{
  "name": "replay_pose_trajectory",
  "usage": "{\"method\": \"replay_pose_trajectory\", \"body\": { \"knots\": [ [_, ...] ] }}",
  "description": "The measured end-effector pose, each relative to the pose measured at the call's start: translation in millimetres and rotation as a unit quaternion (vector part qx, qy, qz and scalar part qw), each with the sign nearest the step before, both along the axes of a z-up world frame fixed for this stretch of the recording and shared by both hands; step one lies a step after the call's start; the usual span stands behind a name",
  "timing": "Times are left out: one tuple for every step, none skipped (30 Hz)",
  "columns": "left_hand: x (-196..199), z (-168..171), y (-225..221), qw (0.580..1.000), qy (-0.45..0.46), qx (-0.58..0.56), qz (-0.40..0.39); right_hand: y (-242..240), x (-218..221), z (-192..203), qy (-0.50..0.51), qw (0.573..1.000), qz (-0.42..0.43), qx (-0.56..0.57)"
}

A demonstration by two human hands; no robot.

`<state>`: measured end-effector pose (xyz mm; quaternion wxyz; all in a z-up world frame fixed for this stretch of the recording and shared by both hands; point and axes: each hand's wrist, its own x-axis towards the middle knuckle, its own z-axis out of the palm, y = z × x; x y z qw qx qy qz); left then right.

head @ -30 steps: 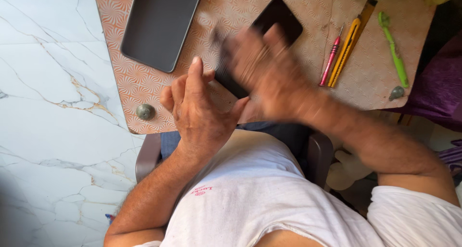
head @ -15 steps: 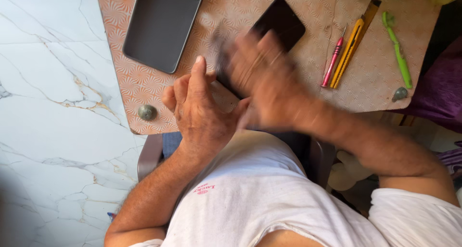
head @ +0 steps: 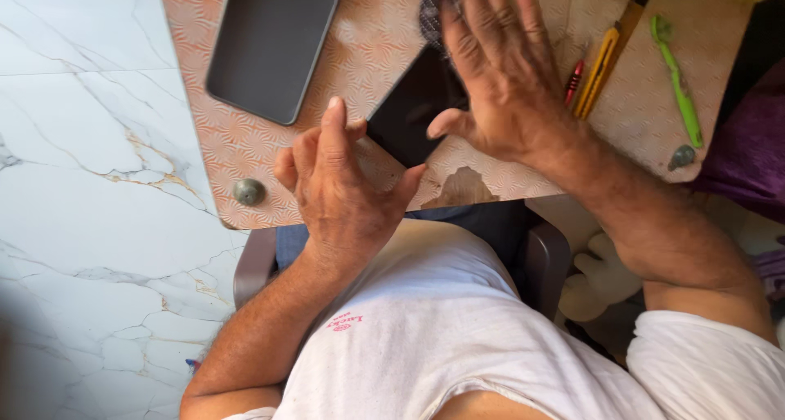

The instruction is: The person cleans a mobile phone by hand using liquid from a bottle, a toothbrush, and a cloth. They scrub the surface with the toothbrush and wipe it dry with the cloth.

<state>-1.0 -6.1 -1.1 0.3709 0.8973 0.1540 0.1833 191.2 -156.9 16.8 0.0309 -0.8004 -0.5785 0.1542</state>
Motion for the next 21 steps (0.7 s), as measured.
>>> {"method": "replay_pose_trajectory", "body": {
  "knots": [
    [0,1,1,1.000,0.000,0.002,0.002,1,-12,-3,-0.026,0.999,0.017,0.011],
    [2,1,1,1.000,-0.001,0.002,0.002,-1,-19,-3,-0.053,0.998,0.033,0.020],
    [4,1,1,1.000,-0.002,0.002,0.002,-2,-27,-4,-0.031,0.998,0.053,0.033],
    [4,1,0,1.000,0.004,0.005,0.004,-3,-40,-6,-0.006,0.996,0.071,0.044],
    [5,0,-1,1.000,0.009,0.008,0.006,-4,-46,-9,0.019,0.994,0.089,0.055],
    [5,0,-1,1.000,0.016,0.012,0.008,-7,-32,-12,-0.008,0.997,0.054,0.050],
    [3,0,0,1.000,0.010,0.007,0.000,-10,-4,-13,-0.034,0.998,0.019,0.045],
    [2,0,1,1.000,0.005,0.004,-0.006,-11,10,-15,-0.060,0.997,-0.014,0.041],
    [2,2,2,1.000,0.000,0.000,-0.012,-13,6,-17,-0.037,0.998,-0.008,0.050],
    [4,3,3,1.000,0.010,0.008,-0.015,-17,2,-17,-0.017,0.998,-0.002,0.060],
    [6,5,5,1.000,0.020,0.016,-0.017,-20,0,-17,0.003,0.998,0.004,0.069],
    [6,7,4,0.999,0.031,0.019,-0.022,-24,-3,-17,0.023,0.996,-0.007,0.080],
    [8,8,3,0.999,0.027,0.027,-0.023,-28,-6,-18,0.044,0.995,-0.018,0.091],
    [9,8,3,0.999,0.023,0.038,-0.021,-29,-6,-18,0.065,0.992,-0.026,0.105],
    [10,9,4,0.998,0.020,0.049,-0.020,-31,-5,-17,0.054,0.990,-0.038,0.127],
    [10,9,5,0.998,0.014,0.049,-0.021,-34,-3,-15,0.044,0.987,-0.050,0.147],
    [9,9,6,0.999,0.008,0.048,-0.023,-35,-1,-13,0.034,0.983,-0.062,0.168],
    [8,10,6,0.999,0.004,0.048,-0.025,-34,-3,-11,-0.001,0.985,-0.049,0.166],
    [7,10,6,0.999,0.007,0.044,-0.024,-34,-5,-9,-0.036,0.985,-0.036,0.164],
    [7,9,6,0.999,0.007,0.040,-0.023,-33,-6,-4,-0.074,0.984,-0.024,0.161],
    [7,8,5,0.999,0.008,0.036,-0.022,-32,-11,1,-0.062,0.985,-0.011,0.162]
  ]
}}
